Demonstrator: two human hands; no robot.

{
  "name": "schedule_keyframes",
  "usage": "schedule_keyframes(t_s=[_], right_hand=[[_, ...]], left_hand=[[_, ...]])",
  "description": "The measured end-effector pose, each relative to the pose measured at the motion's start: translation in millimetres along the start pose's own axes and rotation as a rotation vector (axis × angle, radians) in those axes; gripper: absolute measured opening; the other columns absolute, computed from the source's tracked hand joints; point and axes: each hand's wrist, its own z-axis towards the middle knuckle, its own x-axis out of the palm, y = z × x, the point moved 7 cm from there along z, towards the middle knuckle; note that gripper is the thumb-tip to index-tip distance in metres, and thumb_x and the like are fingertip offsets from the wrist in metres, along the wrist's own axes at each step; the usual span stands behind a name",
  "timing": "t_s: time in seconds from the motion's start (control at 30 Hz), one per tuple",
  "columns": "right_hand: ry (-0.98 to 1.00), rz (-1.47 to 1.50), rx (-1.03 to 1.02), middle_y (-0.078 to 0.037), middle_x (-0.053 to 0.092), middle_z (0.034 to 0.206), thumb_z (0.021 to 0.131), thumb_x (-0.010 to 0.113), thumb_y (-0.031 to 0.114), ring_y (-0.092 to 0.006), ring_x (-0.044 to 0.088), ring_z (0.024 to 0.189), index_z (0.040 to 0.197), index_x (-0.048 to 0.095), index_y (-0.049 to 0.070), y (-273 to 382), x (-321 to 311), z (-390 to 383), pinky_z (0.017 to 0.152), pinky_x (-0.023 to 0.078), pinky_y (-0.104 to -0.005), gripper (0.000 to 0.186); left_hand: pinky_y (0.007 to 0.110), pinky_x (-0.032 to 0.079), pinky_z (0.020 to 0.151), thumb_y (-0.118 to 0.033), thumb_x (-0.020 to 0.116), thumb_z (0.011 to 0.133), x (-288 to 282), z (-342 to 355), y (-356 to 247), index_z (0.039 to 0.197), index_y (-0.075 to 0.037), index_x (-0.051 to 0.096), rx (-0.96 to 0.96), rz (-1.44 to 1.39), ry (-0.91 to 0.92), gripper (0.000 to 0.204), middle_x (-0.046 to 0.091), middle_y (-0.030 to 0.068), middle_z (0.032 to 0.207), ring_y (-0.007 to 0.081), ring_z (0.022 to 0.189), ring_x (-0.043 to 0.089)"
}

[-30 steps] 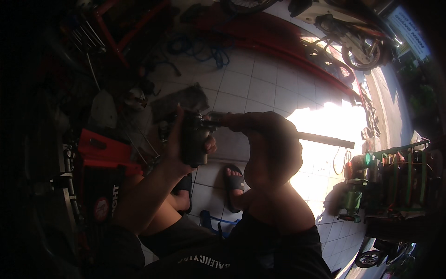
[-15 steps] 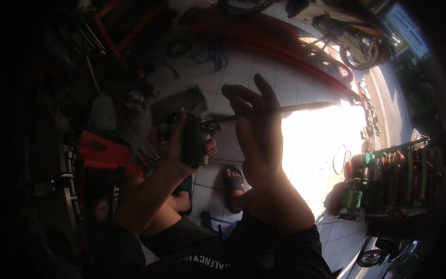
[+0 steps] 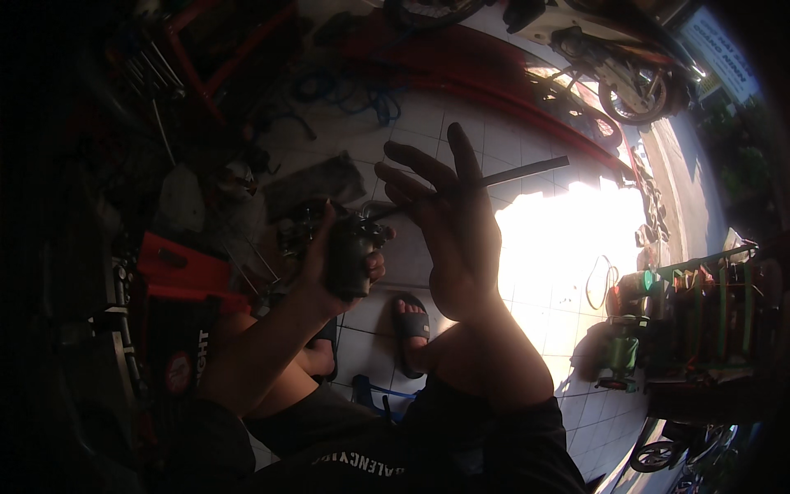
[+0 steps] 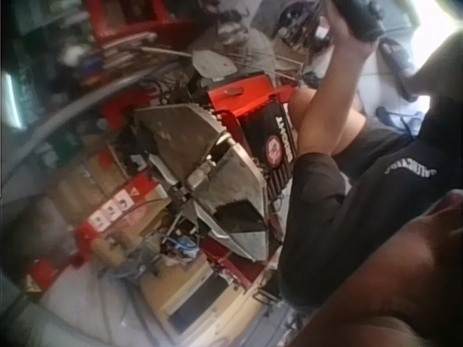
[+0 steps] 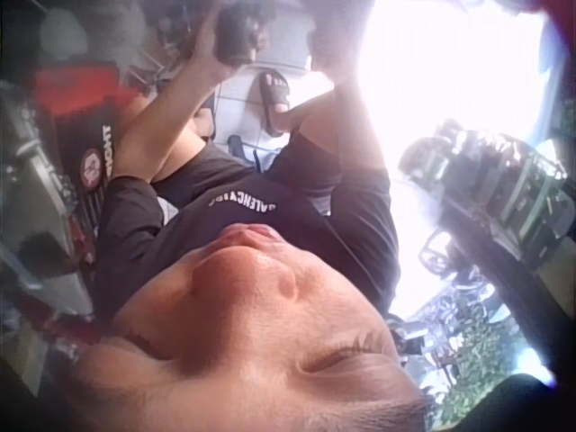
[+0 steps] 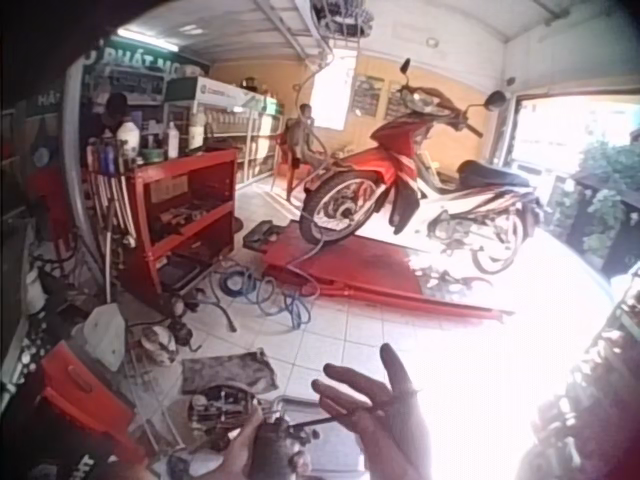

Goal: The person sits on the floor and uses a screwdriver to work on a small mechanical part held in their left hand. They place the part on a metal tray, continue using the screwdriver, and then pick it up again to continue the task.

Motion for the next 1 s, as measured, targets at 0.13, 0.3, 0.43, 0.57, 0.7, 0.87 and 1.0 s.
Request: schedule_keyframes(t_s=[0.13,0.3,0.43,0.57,0.7,0.87,1.0], right_hand=[[0.097,-0.789,-0.148,-0.007,0.073,0.108,0.088,0.067,0.003,-0.0212,0.068,0.109,0.106,0.074,0.010,4,-11,-1,0.087,0.056,-0.0318,0.021],[-0.082,-0.735,-0.169,-0.005,0.075,0.096,0.082,0.075,0.007,-0.0143,0.072,0.090,0.085,0.078,0.010,4,-18,-2,0.076,0.056,-0.0284,0.005],[-0.126,-0.622,-0.142,-0.008,0.075,0.088,0.082,0.075,0.005,-0.0153,0.073,0.080,0.086,0.076,0.005,3,-18,-4,0.072,0.057,-0.0273,0.004],[-0.063,-0.733,-0.236,-0.009,0.074,0.083,0.083,0.071,0.001,-0.0163,0.072,0.077,0.086,0.073,0.003,15,-10,-5,0.070,0.056,-0.0260,0.004],[-0.008,-0.997,-0.319,-0.003,0.074,0.081,0.077,0.074,0.007,-0.0156,0.069,0.079,0.085,0.077,0.013,19,-3,-2,0.070,0.055,-0.0258,0.010],[-0.082,-0.976,-0.253,-0.003,0.074,0.078,0.076,0.079,0.012,-0.0138,0.071,0.072,0.083,0.076,0.007,21,-11,-1,0.065,0.055,-0.0256,0.009],[-0.125,-0.898,-0.170,-0.005,0.075,0.076,0.076,0.083,0.014,-0.0126,0.072,0.067,0.081,0.077,0.006,26,-13,-2,0.061,0.054,-0.0246,0.011]], left_hand=[[0.033,0.044,0.055,-0.067,0.039,0.100,5,-4,3,0.123,-0.007,0.057,-0.016,0.010,0.020,0.067,0.064,0.0203,0.111,0.0222,0.063,0.060],[0.033,0.044,0.056,-0.068,0.037,0.100,-2,-2,8,0.124,-0.006,0.056,-0.047,0.031,0.035,0.069,0.064,0.0204,0.110,0.0217,0.064,0.060],[0.033,0.044,0.056,-0.068,0.037,0.100,-3,-2,8,0.125,-0.006,0.056,-0.037,0.033,0.014,0.070,0.064,0.0200,0.110,0.0212,0.064,0.060],[0.032,0.044,0.056,-0.069,0.037,0.100,0,-2,7,0.128,-0.005,0.055,-0.029,0.050,0.037,0.072,0.064,0.0194,0.110,0.0206,0.064,0.060],[0.032,0.044,0.056,-0.068,0.037,0.100,-1,-2,5,0.129,-0.004,0.055,-0.016,0.043,0.051,0.072,0.064,0.0189,0.109,0.0205,0.063,0.060],[0.033,0.044,0.055,-0.067,0.036,0.101,0,-3,6,0.126,-0.004,0.056,-0.019,0.064,0.025,0.071,0.064,0.0191,0.110,0.0212,0.062,0.060],[0.033,0.045,0.055,-0.066,0.036,0.101,-1,-5,9,0.125,-0.004,0.056,-0.035,0.066,0.028,0.070,0.064,0.0193,0.109,0.0219,0.062,0.061]])
